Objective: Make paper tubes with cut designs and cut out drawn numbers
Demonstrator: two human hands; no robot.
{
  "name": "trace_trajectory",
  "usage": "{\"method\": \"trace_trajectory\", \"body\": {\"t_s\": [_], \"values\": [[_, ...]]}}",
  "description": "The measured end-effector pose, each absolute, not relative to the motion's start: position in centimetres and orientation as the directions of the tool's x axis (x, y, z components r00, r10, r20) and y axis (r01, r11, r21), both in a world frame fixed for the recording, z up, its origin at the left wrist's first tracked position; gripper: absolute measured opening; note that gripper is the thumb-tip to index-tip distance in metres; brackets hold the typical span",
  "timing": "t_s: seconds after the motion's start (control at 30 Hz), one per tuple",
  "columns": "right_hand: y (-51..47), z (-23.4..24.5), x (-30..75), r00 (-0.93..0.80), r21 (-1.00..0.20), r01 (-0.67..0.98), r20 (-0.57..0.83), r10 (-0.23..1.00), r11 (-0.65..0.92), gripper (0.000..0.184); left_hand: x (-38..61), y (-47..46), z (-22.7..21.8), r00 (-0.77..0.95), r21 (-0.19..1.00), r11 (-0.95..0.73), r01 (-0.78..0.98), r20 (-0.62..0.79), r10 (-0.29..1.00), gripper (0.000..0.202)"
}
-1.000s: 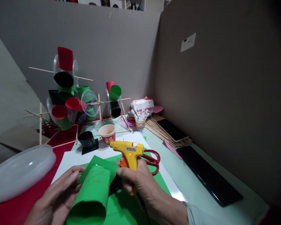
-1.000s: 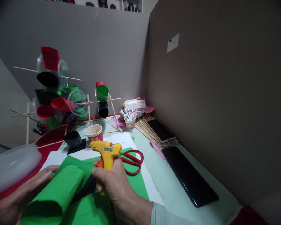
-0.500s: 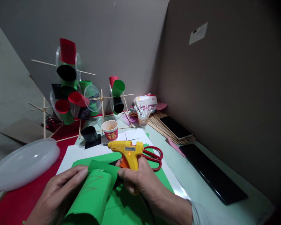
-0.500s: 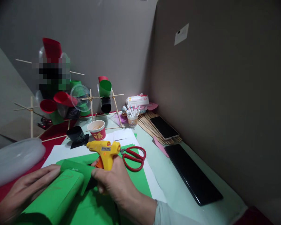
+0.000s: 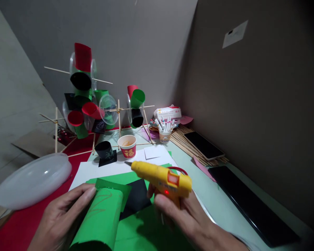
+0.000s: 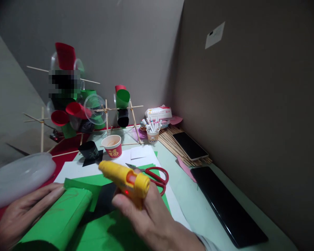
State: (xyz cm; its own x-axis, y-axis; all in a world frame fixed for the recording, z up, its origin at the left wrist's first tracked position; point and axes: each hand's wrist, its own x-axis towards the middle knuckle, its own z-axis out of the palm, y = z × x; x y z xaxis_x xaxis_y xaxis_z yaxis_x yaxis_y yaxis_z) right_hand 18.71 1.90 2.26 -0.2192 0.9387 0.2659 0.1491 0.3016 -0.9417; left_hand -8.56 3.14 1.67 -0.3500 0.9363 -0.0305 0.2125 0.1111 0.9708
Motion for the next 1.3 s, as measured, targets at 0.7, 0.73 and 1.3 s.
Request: {"method": "trace_trajectory", "body": {"t_s": [0.7,0.73,1.3], "values": [[1.7,2.9,18.7,-0.450,-0.683,0.352,0.476,0.756,0.640,0.026,-9.0,2.8,0.6,-0.439,0.977,0.114,0.182,-0.023,0.898,0.043],[1.6,2.9,18.8,-0.442,-0.681,0.376,0.464,0.768,0.628,0.024,-9.1,2.8,0.6,-0.445,0.977,0.115,0.181,-0.023,0.895,0.043],[0.7,3.5,19.5,-0.435,-0.622,0.453,0.471,0.767,0.639,0.010,-9.3,3.3,0.0,-0.476,0.973,0.089,0.213,0.024,0.879,0.044]]}}
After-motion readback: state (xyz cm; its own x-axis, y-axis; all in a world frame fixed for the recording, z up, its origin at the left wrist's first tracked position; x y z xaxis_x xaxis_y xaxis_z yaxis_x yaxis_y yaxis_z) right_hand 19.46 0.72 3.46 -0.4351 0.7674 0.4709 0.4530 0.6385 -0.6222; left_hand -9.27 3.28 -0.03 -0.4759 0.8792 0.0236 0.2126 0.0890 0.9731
